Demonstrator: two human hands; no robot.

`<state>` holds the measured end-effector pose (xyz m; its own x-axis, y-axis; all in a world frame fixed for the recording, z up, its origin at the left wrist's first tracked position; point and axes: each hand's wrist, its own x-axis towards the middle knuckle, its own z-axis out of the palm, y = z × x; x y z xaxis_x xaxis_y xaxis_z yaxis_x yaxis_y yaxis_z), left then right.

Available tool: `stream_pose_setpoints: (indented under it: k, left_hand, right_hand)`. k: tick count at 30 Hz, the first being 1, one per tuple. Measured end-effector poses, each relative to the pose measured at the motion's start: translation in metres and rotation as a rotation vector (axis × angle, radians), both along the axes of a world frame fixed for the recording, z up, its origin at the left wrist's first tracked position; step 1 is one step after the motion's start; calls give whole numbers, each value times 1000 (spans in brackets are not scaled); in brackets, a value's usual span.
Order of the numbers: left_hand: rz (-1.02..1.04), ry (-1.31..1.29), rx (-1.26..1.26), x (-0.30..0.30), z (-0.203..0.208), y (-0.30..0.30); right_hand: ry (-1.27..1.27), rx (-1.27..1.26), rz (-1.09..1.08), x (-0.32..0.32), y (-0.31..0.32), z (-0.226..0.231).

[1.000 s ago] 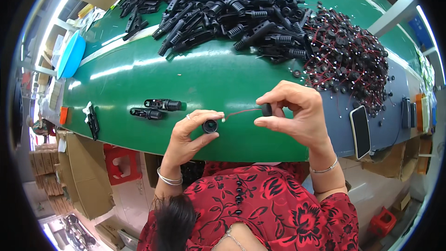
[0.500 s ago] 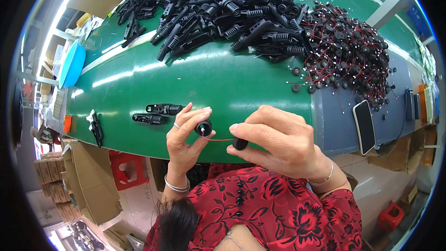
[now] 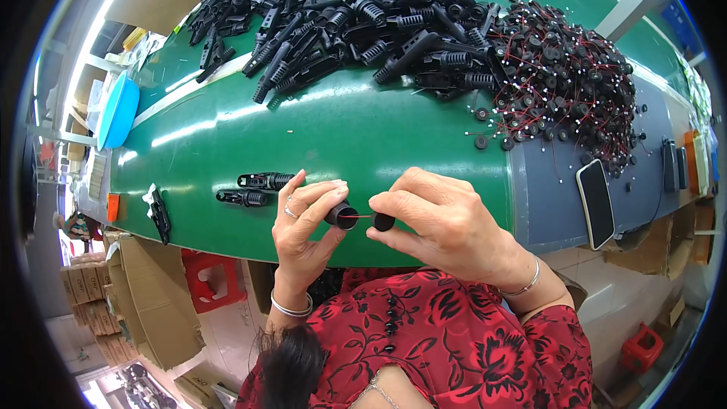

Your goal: Assemble small black plastic components by hand on an industrial workbench.

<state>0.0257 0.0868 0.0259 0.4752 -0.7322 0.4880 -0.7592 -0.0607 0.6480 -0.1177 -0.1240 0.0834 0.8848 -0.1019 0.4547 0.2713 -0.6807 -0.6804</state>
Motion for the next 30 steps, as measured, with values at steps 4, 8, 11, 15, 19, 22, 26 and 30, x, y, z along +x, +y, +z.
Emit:
stream_pose_setpoints:
  k: [4, 8, 11, 15, 19, 22, 26, 30]
  left_hand:
    - [13, -75, 66, 0, 2, 2]
    - [59, 19, 94, -5, 13, -3]
    - [42, 107, 112, -3, 8, 4]
    - [15, 93, 119, -2, 5, 5]
    - [25, 74, 47, -3, 3, 5]
    - [8, 117, 39, -3, 0, 4]
    - [18, 109, 74, -5, -1, 3]
    - [53, 96, 109, -6, -5, 6]
  right_hand:
    - [67, -29, -16, 4, 0, -7]
    - [139, 92, -31, 7, -4, -14]
    - [210, 192, -53, 14, -4, -29]
    - [200, 379, -29, 16, -15, -54]
    - [426, 815, -55, 15, -13, -61]
    - [479, 853, -51, 18, -8, -72]
    - [500, 885, -15, 18, -10, -86]
    - [489, 886, -6, 20, -4, -75]
